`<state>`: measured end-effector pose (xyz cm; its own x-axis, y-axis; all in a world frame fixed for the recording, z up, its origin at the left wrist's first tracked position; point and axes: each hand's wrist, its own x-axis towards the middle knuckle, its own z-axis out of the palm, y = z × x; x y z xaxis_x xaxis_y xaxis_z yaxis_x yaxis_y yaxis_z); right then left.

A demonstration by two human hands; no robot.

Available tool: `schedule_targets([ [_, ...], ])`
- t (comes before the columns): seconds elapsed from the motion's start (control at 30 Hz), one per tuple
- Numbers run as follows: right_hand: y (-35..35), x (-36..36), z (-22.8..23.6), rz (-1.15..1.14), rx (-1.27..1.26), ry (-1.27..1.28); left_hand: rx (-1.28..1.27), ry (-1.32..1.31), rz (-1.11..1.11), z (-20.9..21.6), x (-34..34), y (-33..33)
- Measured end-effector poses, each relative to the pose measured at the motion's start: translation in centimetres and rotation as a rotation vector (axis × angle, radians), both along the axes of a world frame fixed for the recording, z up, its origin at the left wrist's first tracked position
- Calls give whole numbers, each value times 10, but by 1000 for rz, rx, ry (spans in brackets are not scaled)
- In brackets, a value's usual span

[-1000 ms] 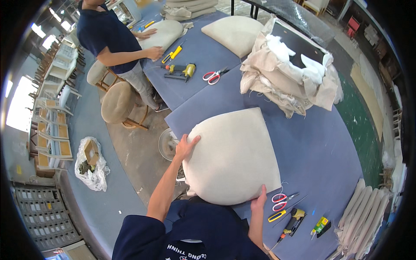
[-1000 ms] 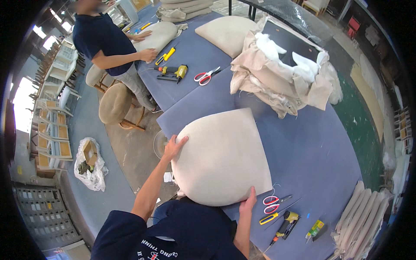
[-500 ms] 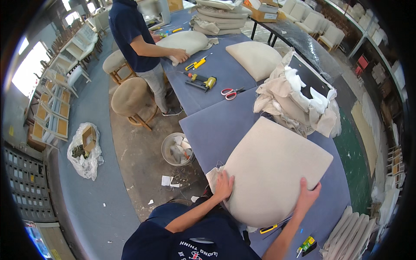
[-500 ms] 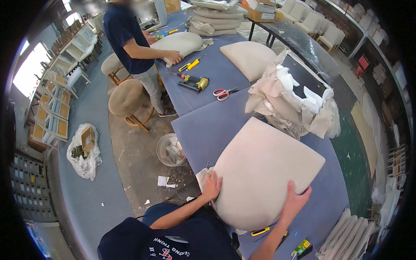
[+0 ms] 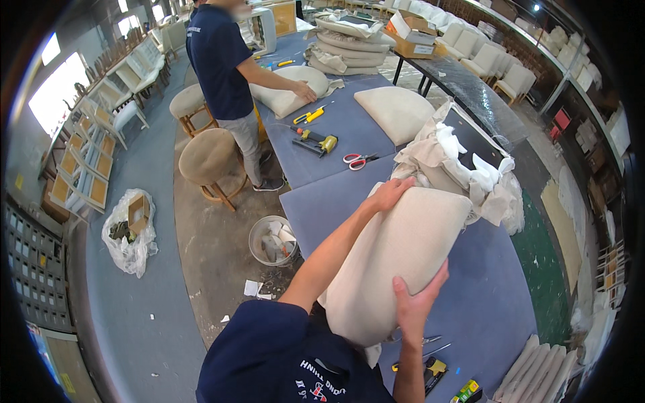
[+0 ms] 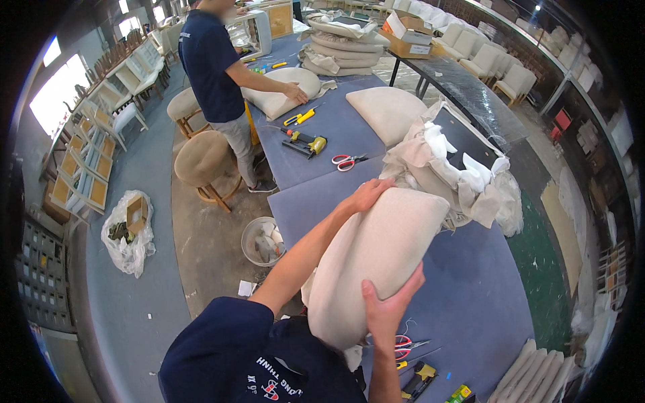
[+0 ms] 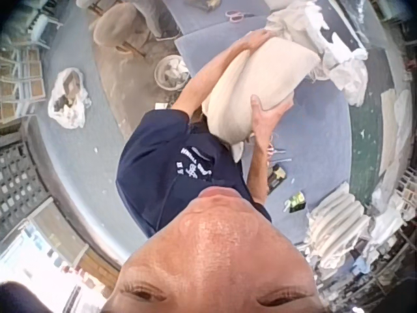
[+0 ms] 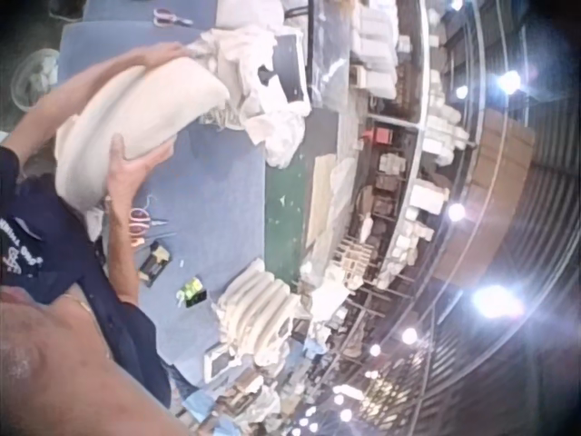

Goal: The person is upholstering chair cushions in a workshop. They use a staple gun to attach fabric to the back of foam cushions, trim excess material with scissors, and adjust the fabric fit. The person also reloads the staple gun and adjusts their head-mounted camera strap during the process.

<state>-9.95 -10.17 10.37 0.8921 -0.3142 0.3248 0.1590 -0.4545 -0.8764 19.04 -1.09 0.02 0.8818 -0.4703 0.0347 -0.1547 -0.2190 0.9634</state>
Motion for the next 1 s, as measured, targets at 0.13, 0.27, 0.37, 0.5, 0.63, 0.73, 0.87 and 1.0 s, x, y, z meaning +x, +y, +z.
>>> schedule_targets([
  [0.13, 23, -12, -4, 8, 69, -9, -191, -91, -64, 21, -29, -2],
  [0.27, 43, -21, -9, -31, 95, -55, -350, -189, -128, 67, -80, -2],
  [0.37, 65, -33, -20, -80, 66, -89, -451, -323, -250, 119, -138, 6],
  [0.5, 82, -60, -40, -55, 49, -105, -611, -297, -398, 139, -176, 25],
  [0.63, 91, -59, -35, -13, 19, -100, -635, 45, -453, 138, -167, 39],
  [0.73, 95, -51, -28, -17, 13, -92, -612, 24, -474, 108, -137, 32],
  [0.87, 99, -56, -36, -37, 30, -126, -472, -115, -350, 34, -97, 20],
  [1.0, 104, -51, -30, -24, 18, -112, -325, -41, -240, -13, -81, 23],
])
